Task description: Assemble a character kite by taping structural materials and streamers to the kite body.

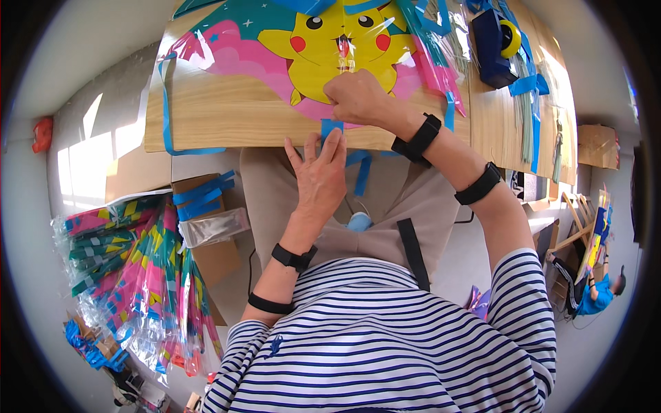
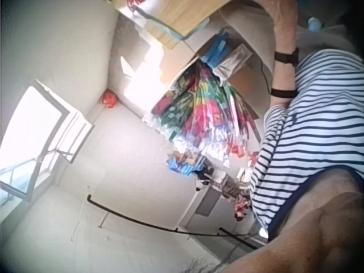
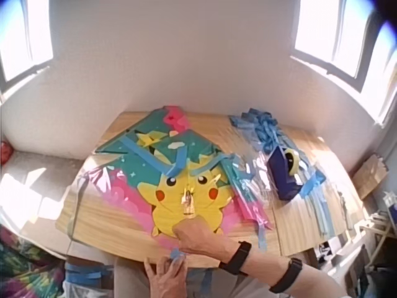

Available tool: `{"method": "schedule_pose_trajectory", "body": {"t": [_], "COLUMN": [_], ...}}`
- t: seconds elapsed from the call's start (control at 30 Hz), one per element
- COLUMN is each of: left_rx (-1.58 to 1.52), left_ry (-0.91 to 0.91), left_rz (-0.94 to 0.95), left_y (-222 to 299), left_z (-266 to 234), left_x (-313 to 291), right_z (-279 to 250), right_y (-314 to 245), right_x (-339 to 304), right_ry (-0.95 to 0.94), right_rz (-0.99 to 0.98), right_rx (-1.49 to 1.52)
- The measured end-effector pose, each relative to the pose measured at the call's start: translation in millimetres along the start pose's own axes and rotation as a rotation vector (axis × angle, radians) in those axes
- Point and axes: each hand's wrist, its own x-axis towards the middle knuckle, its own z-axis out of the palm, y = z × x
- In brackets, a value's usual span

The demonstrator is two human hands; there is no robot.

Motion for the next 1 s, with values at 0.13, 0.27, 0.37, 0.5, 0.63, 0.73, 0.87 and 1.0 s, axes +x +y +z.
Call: {"method": "schedule_pose_trajectory", "body": {"t": [0.13,0.27,0.37,0.5,0.63,0.73,0.87,1.0], "left_rx": [0.022,0.035,0.056,0.043,0.000,-0.056,-0.733,-1.635], "left_ry": [-0.018,-0.032,-0.048,-0.041,-0.043,-0.006,-0.028,-0.140], "left_rz": [0.003,0.003,0.015,0.019,0.039,0.032,-0.112,0.210], "left_y": [0,1,0,1,-1,2,5,17], "left_z": [-1,-2,-2,-2,-5,-16,-68,-184], "left_x": [0,1,1,-1,0,-1,9,36], "right_z": [9,5,9,10,12,9,-5,-16], "right_y": [1,4,-6,-9,-12,-5,7,26], "right_x": [-3,6,-2,-12,-20,-31,-39,-32], "right_ry": [-0.083,0.039,-0.025,0.024,0.053,0.124,0.252,0.346], "right_rz": [0.103,0.166,0.191,0.282,0.269,0.320,0.449,0.397], "right_rx": [-0.029,-0.088,-0.097,-0.038,0.032,0.146,0.228,0.085]}}
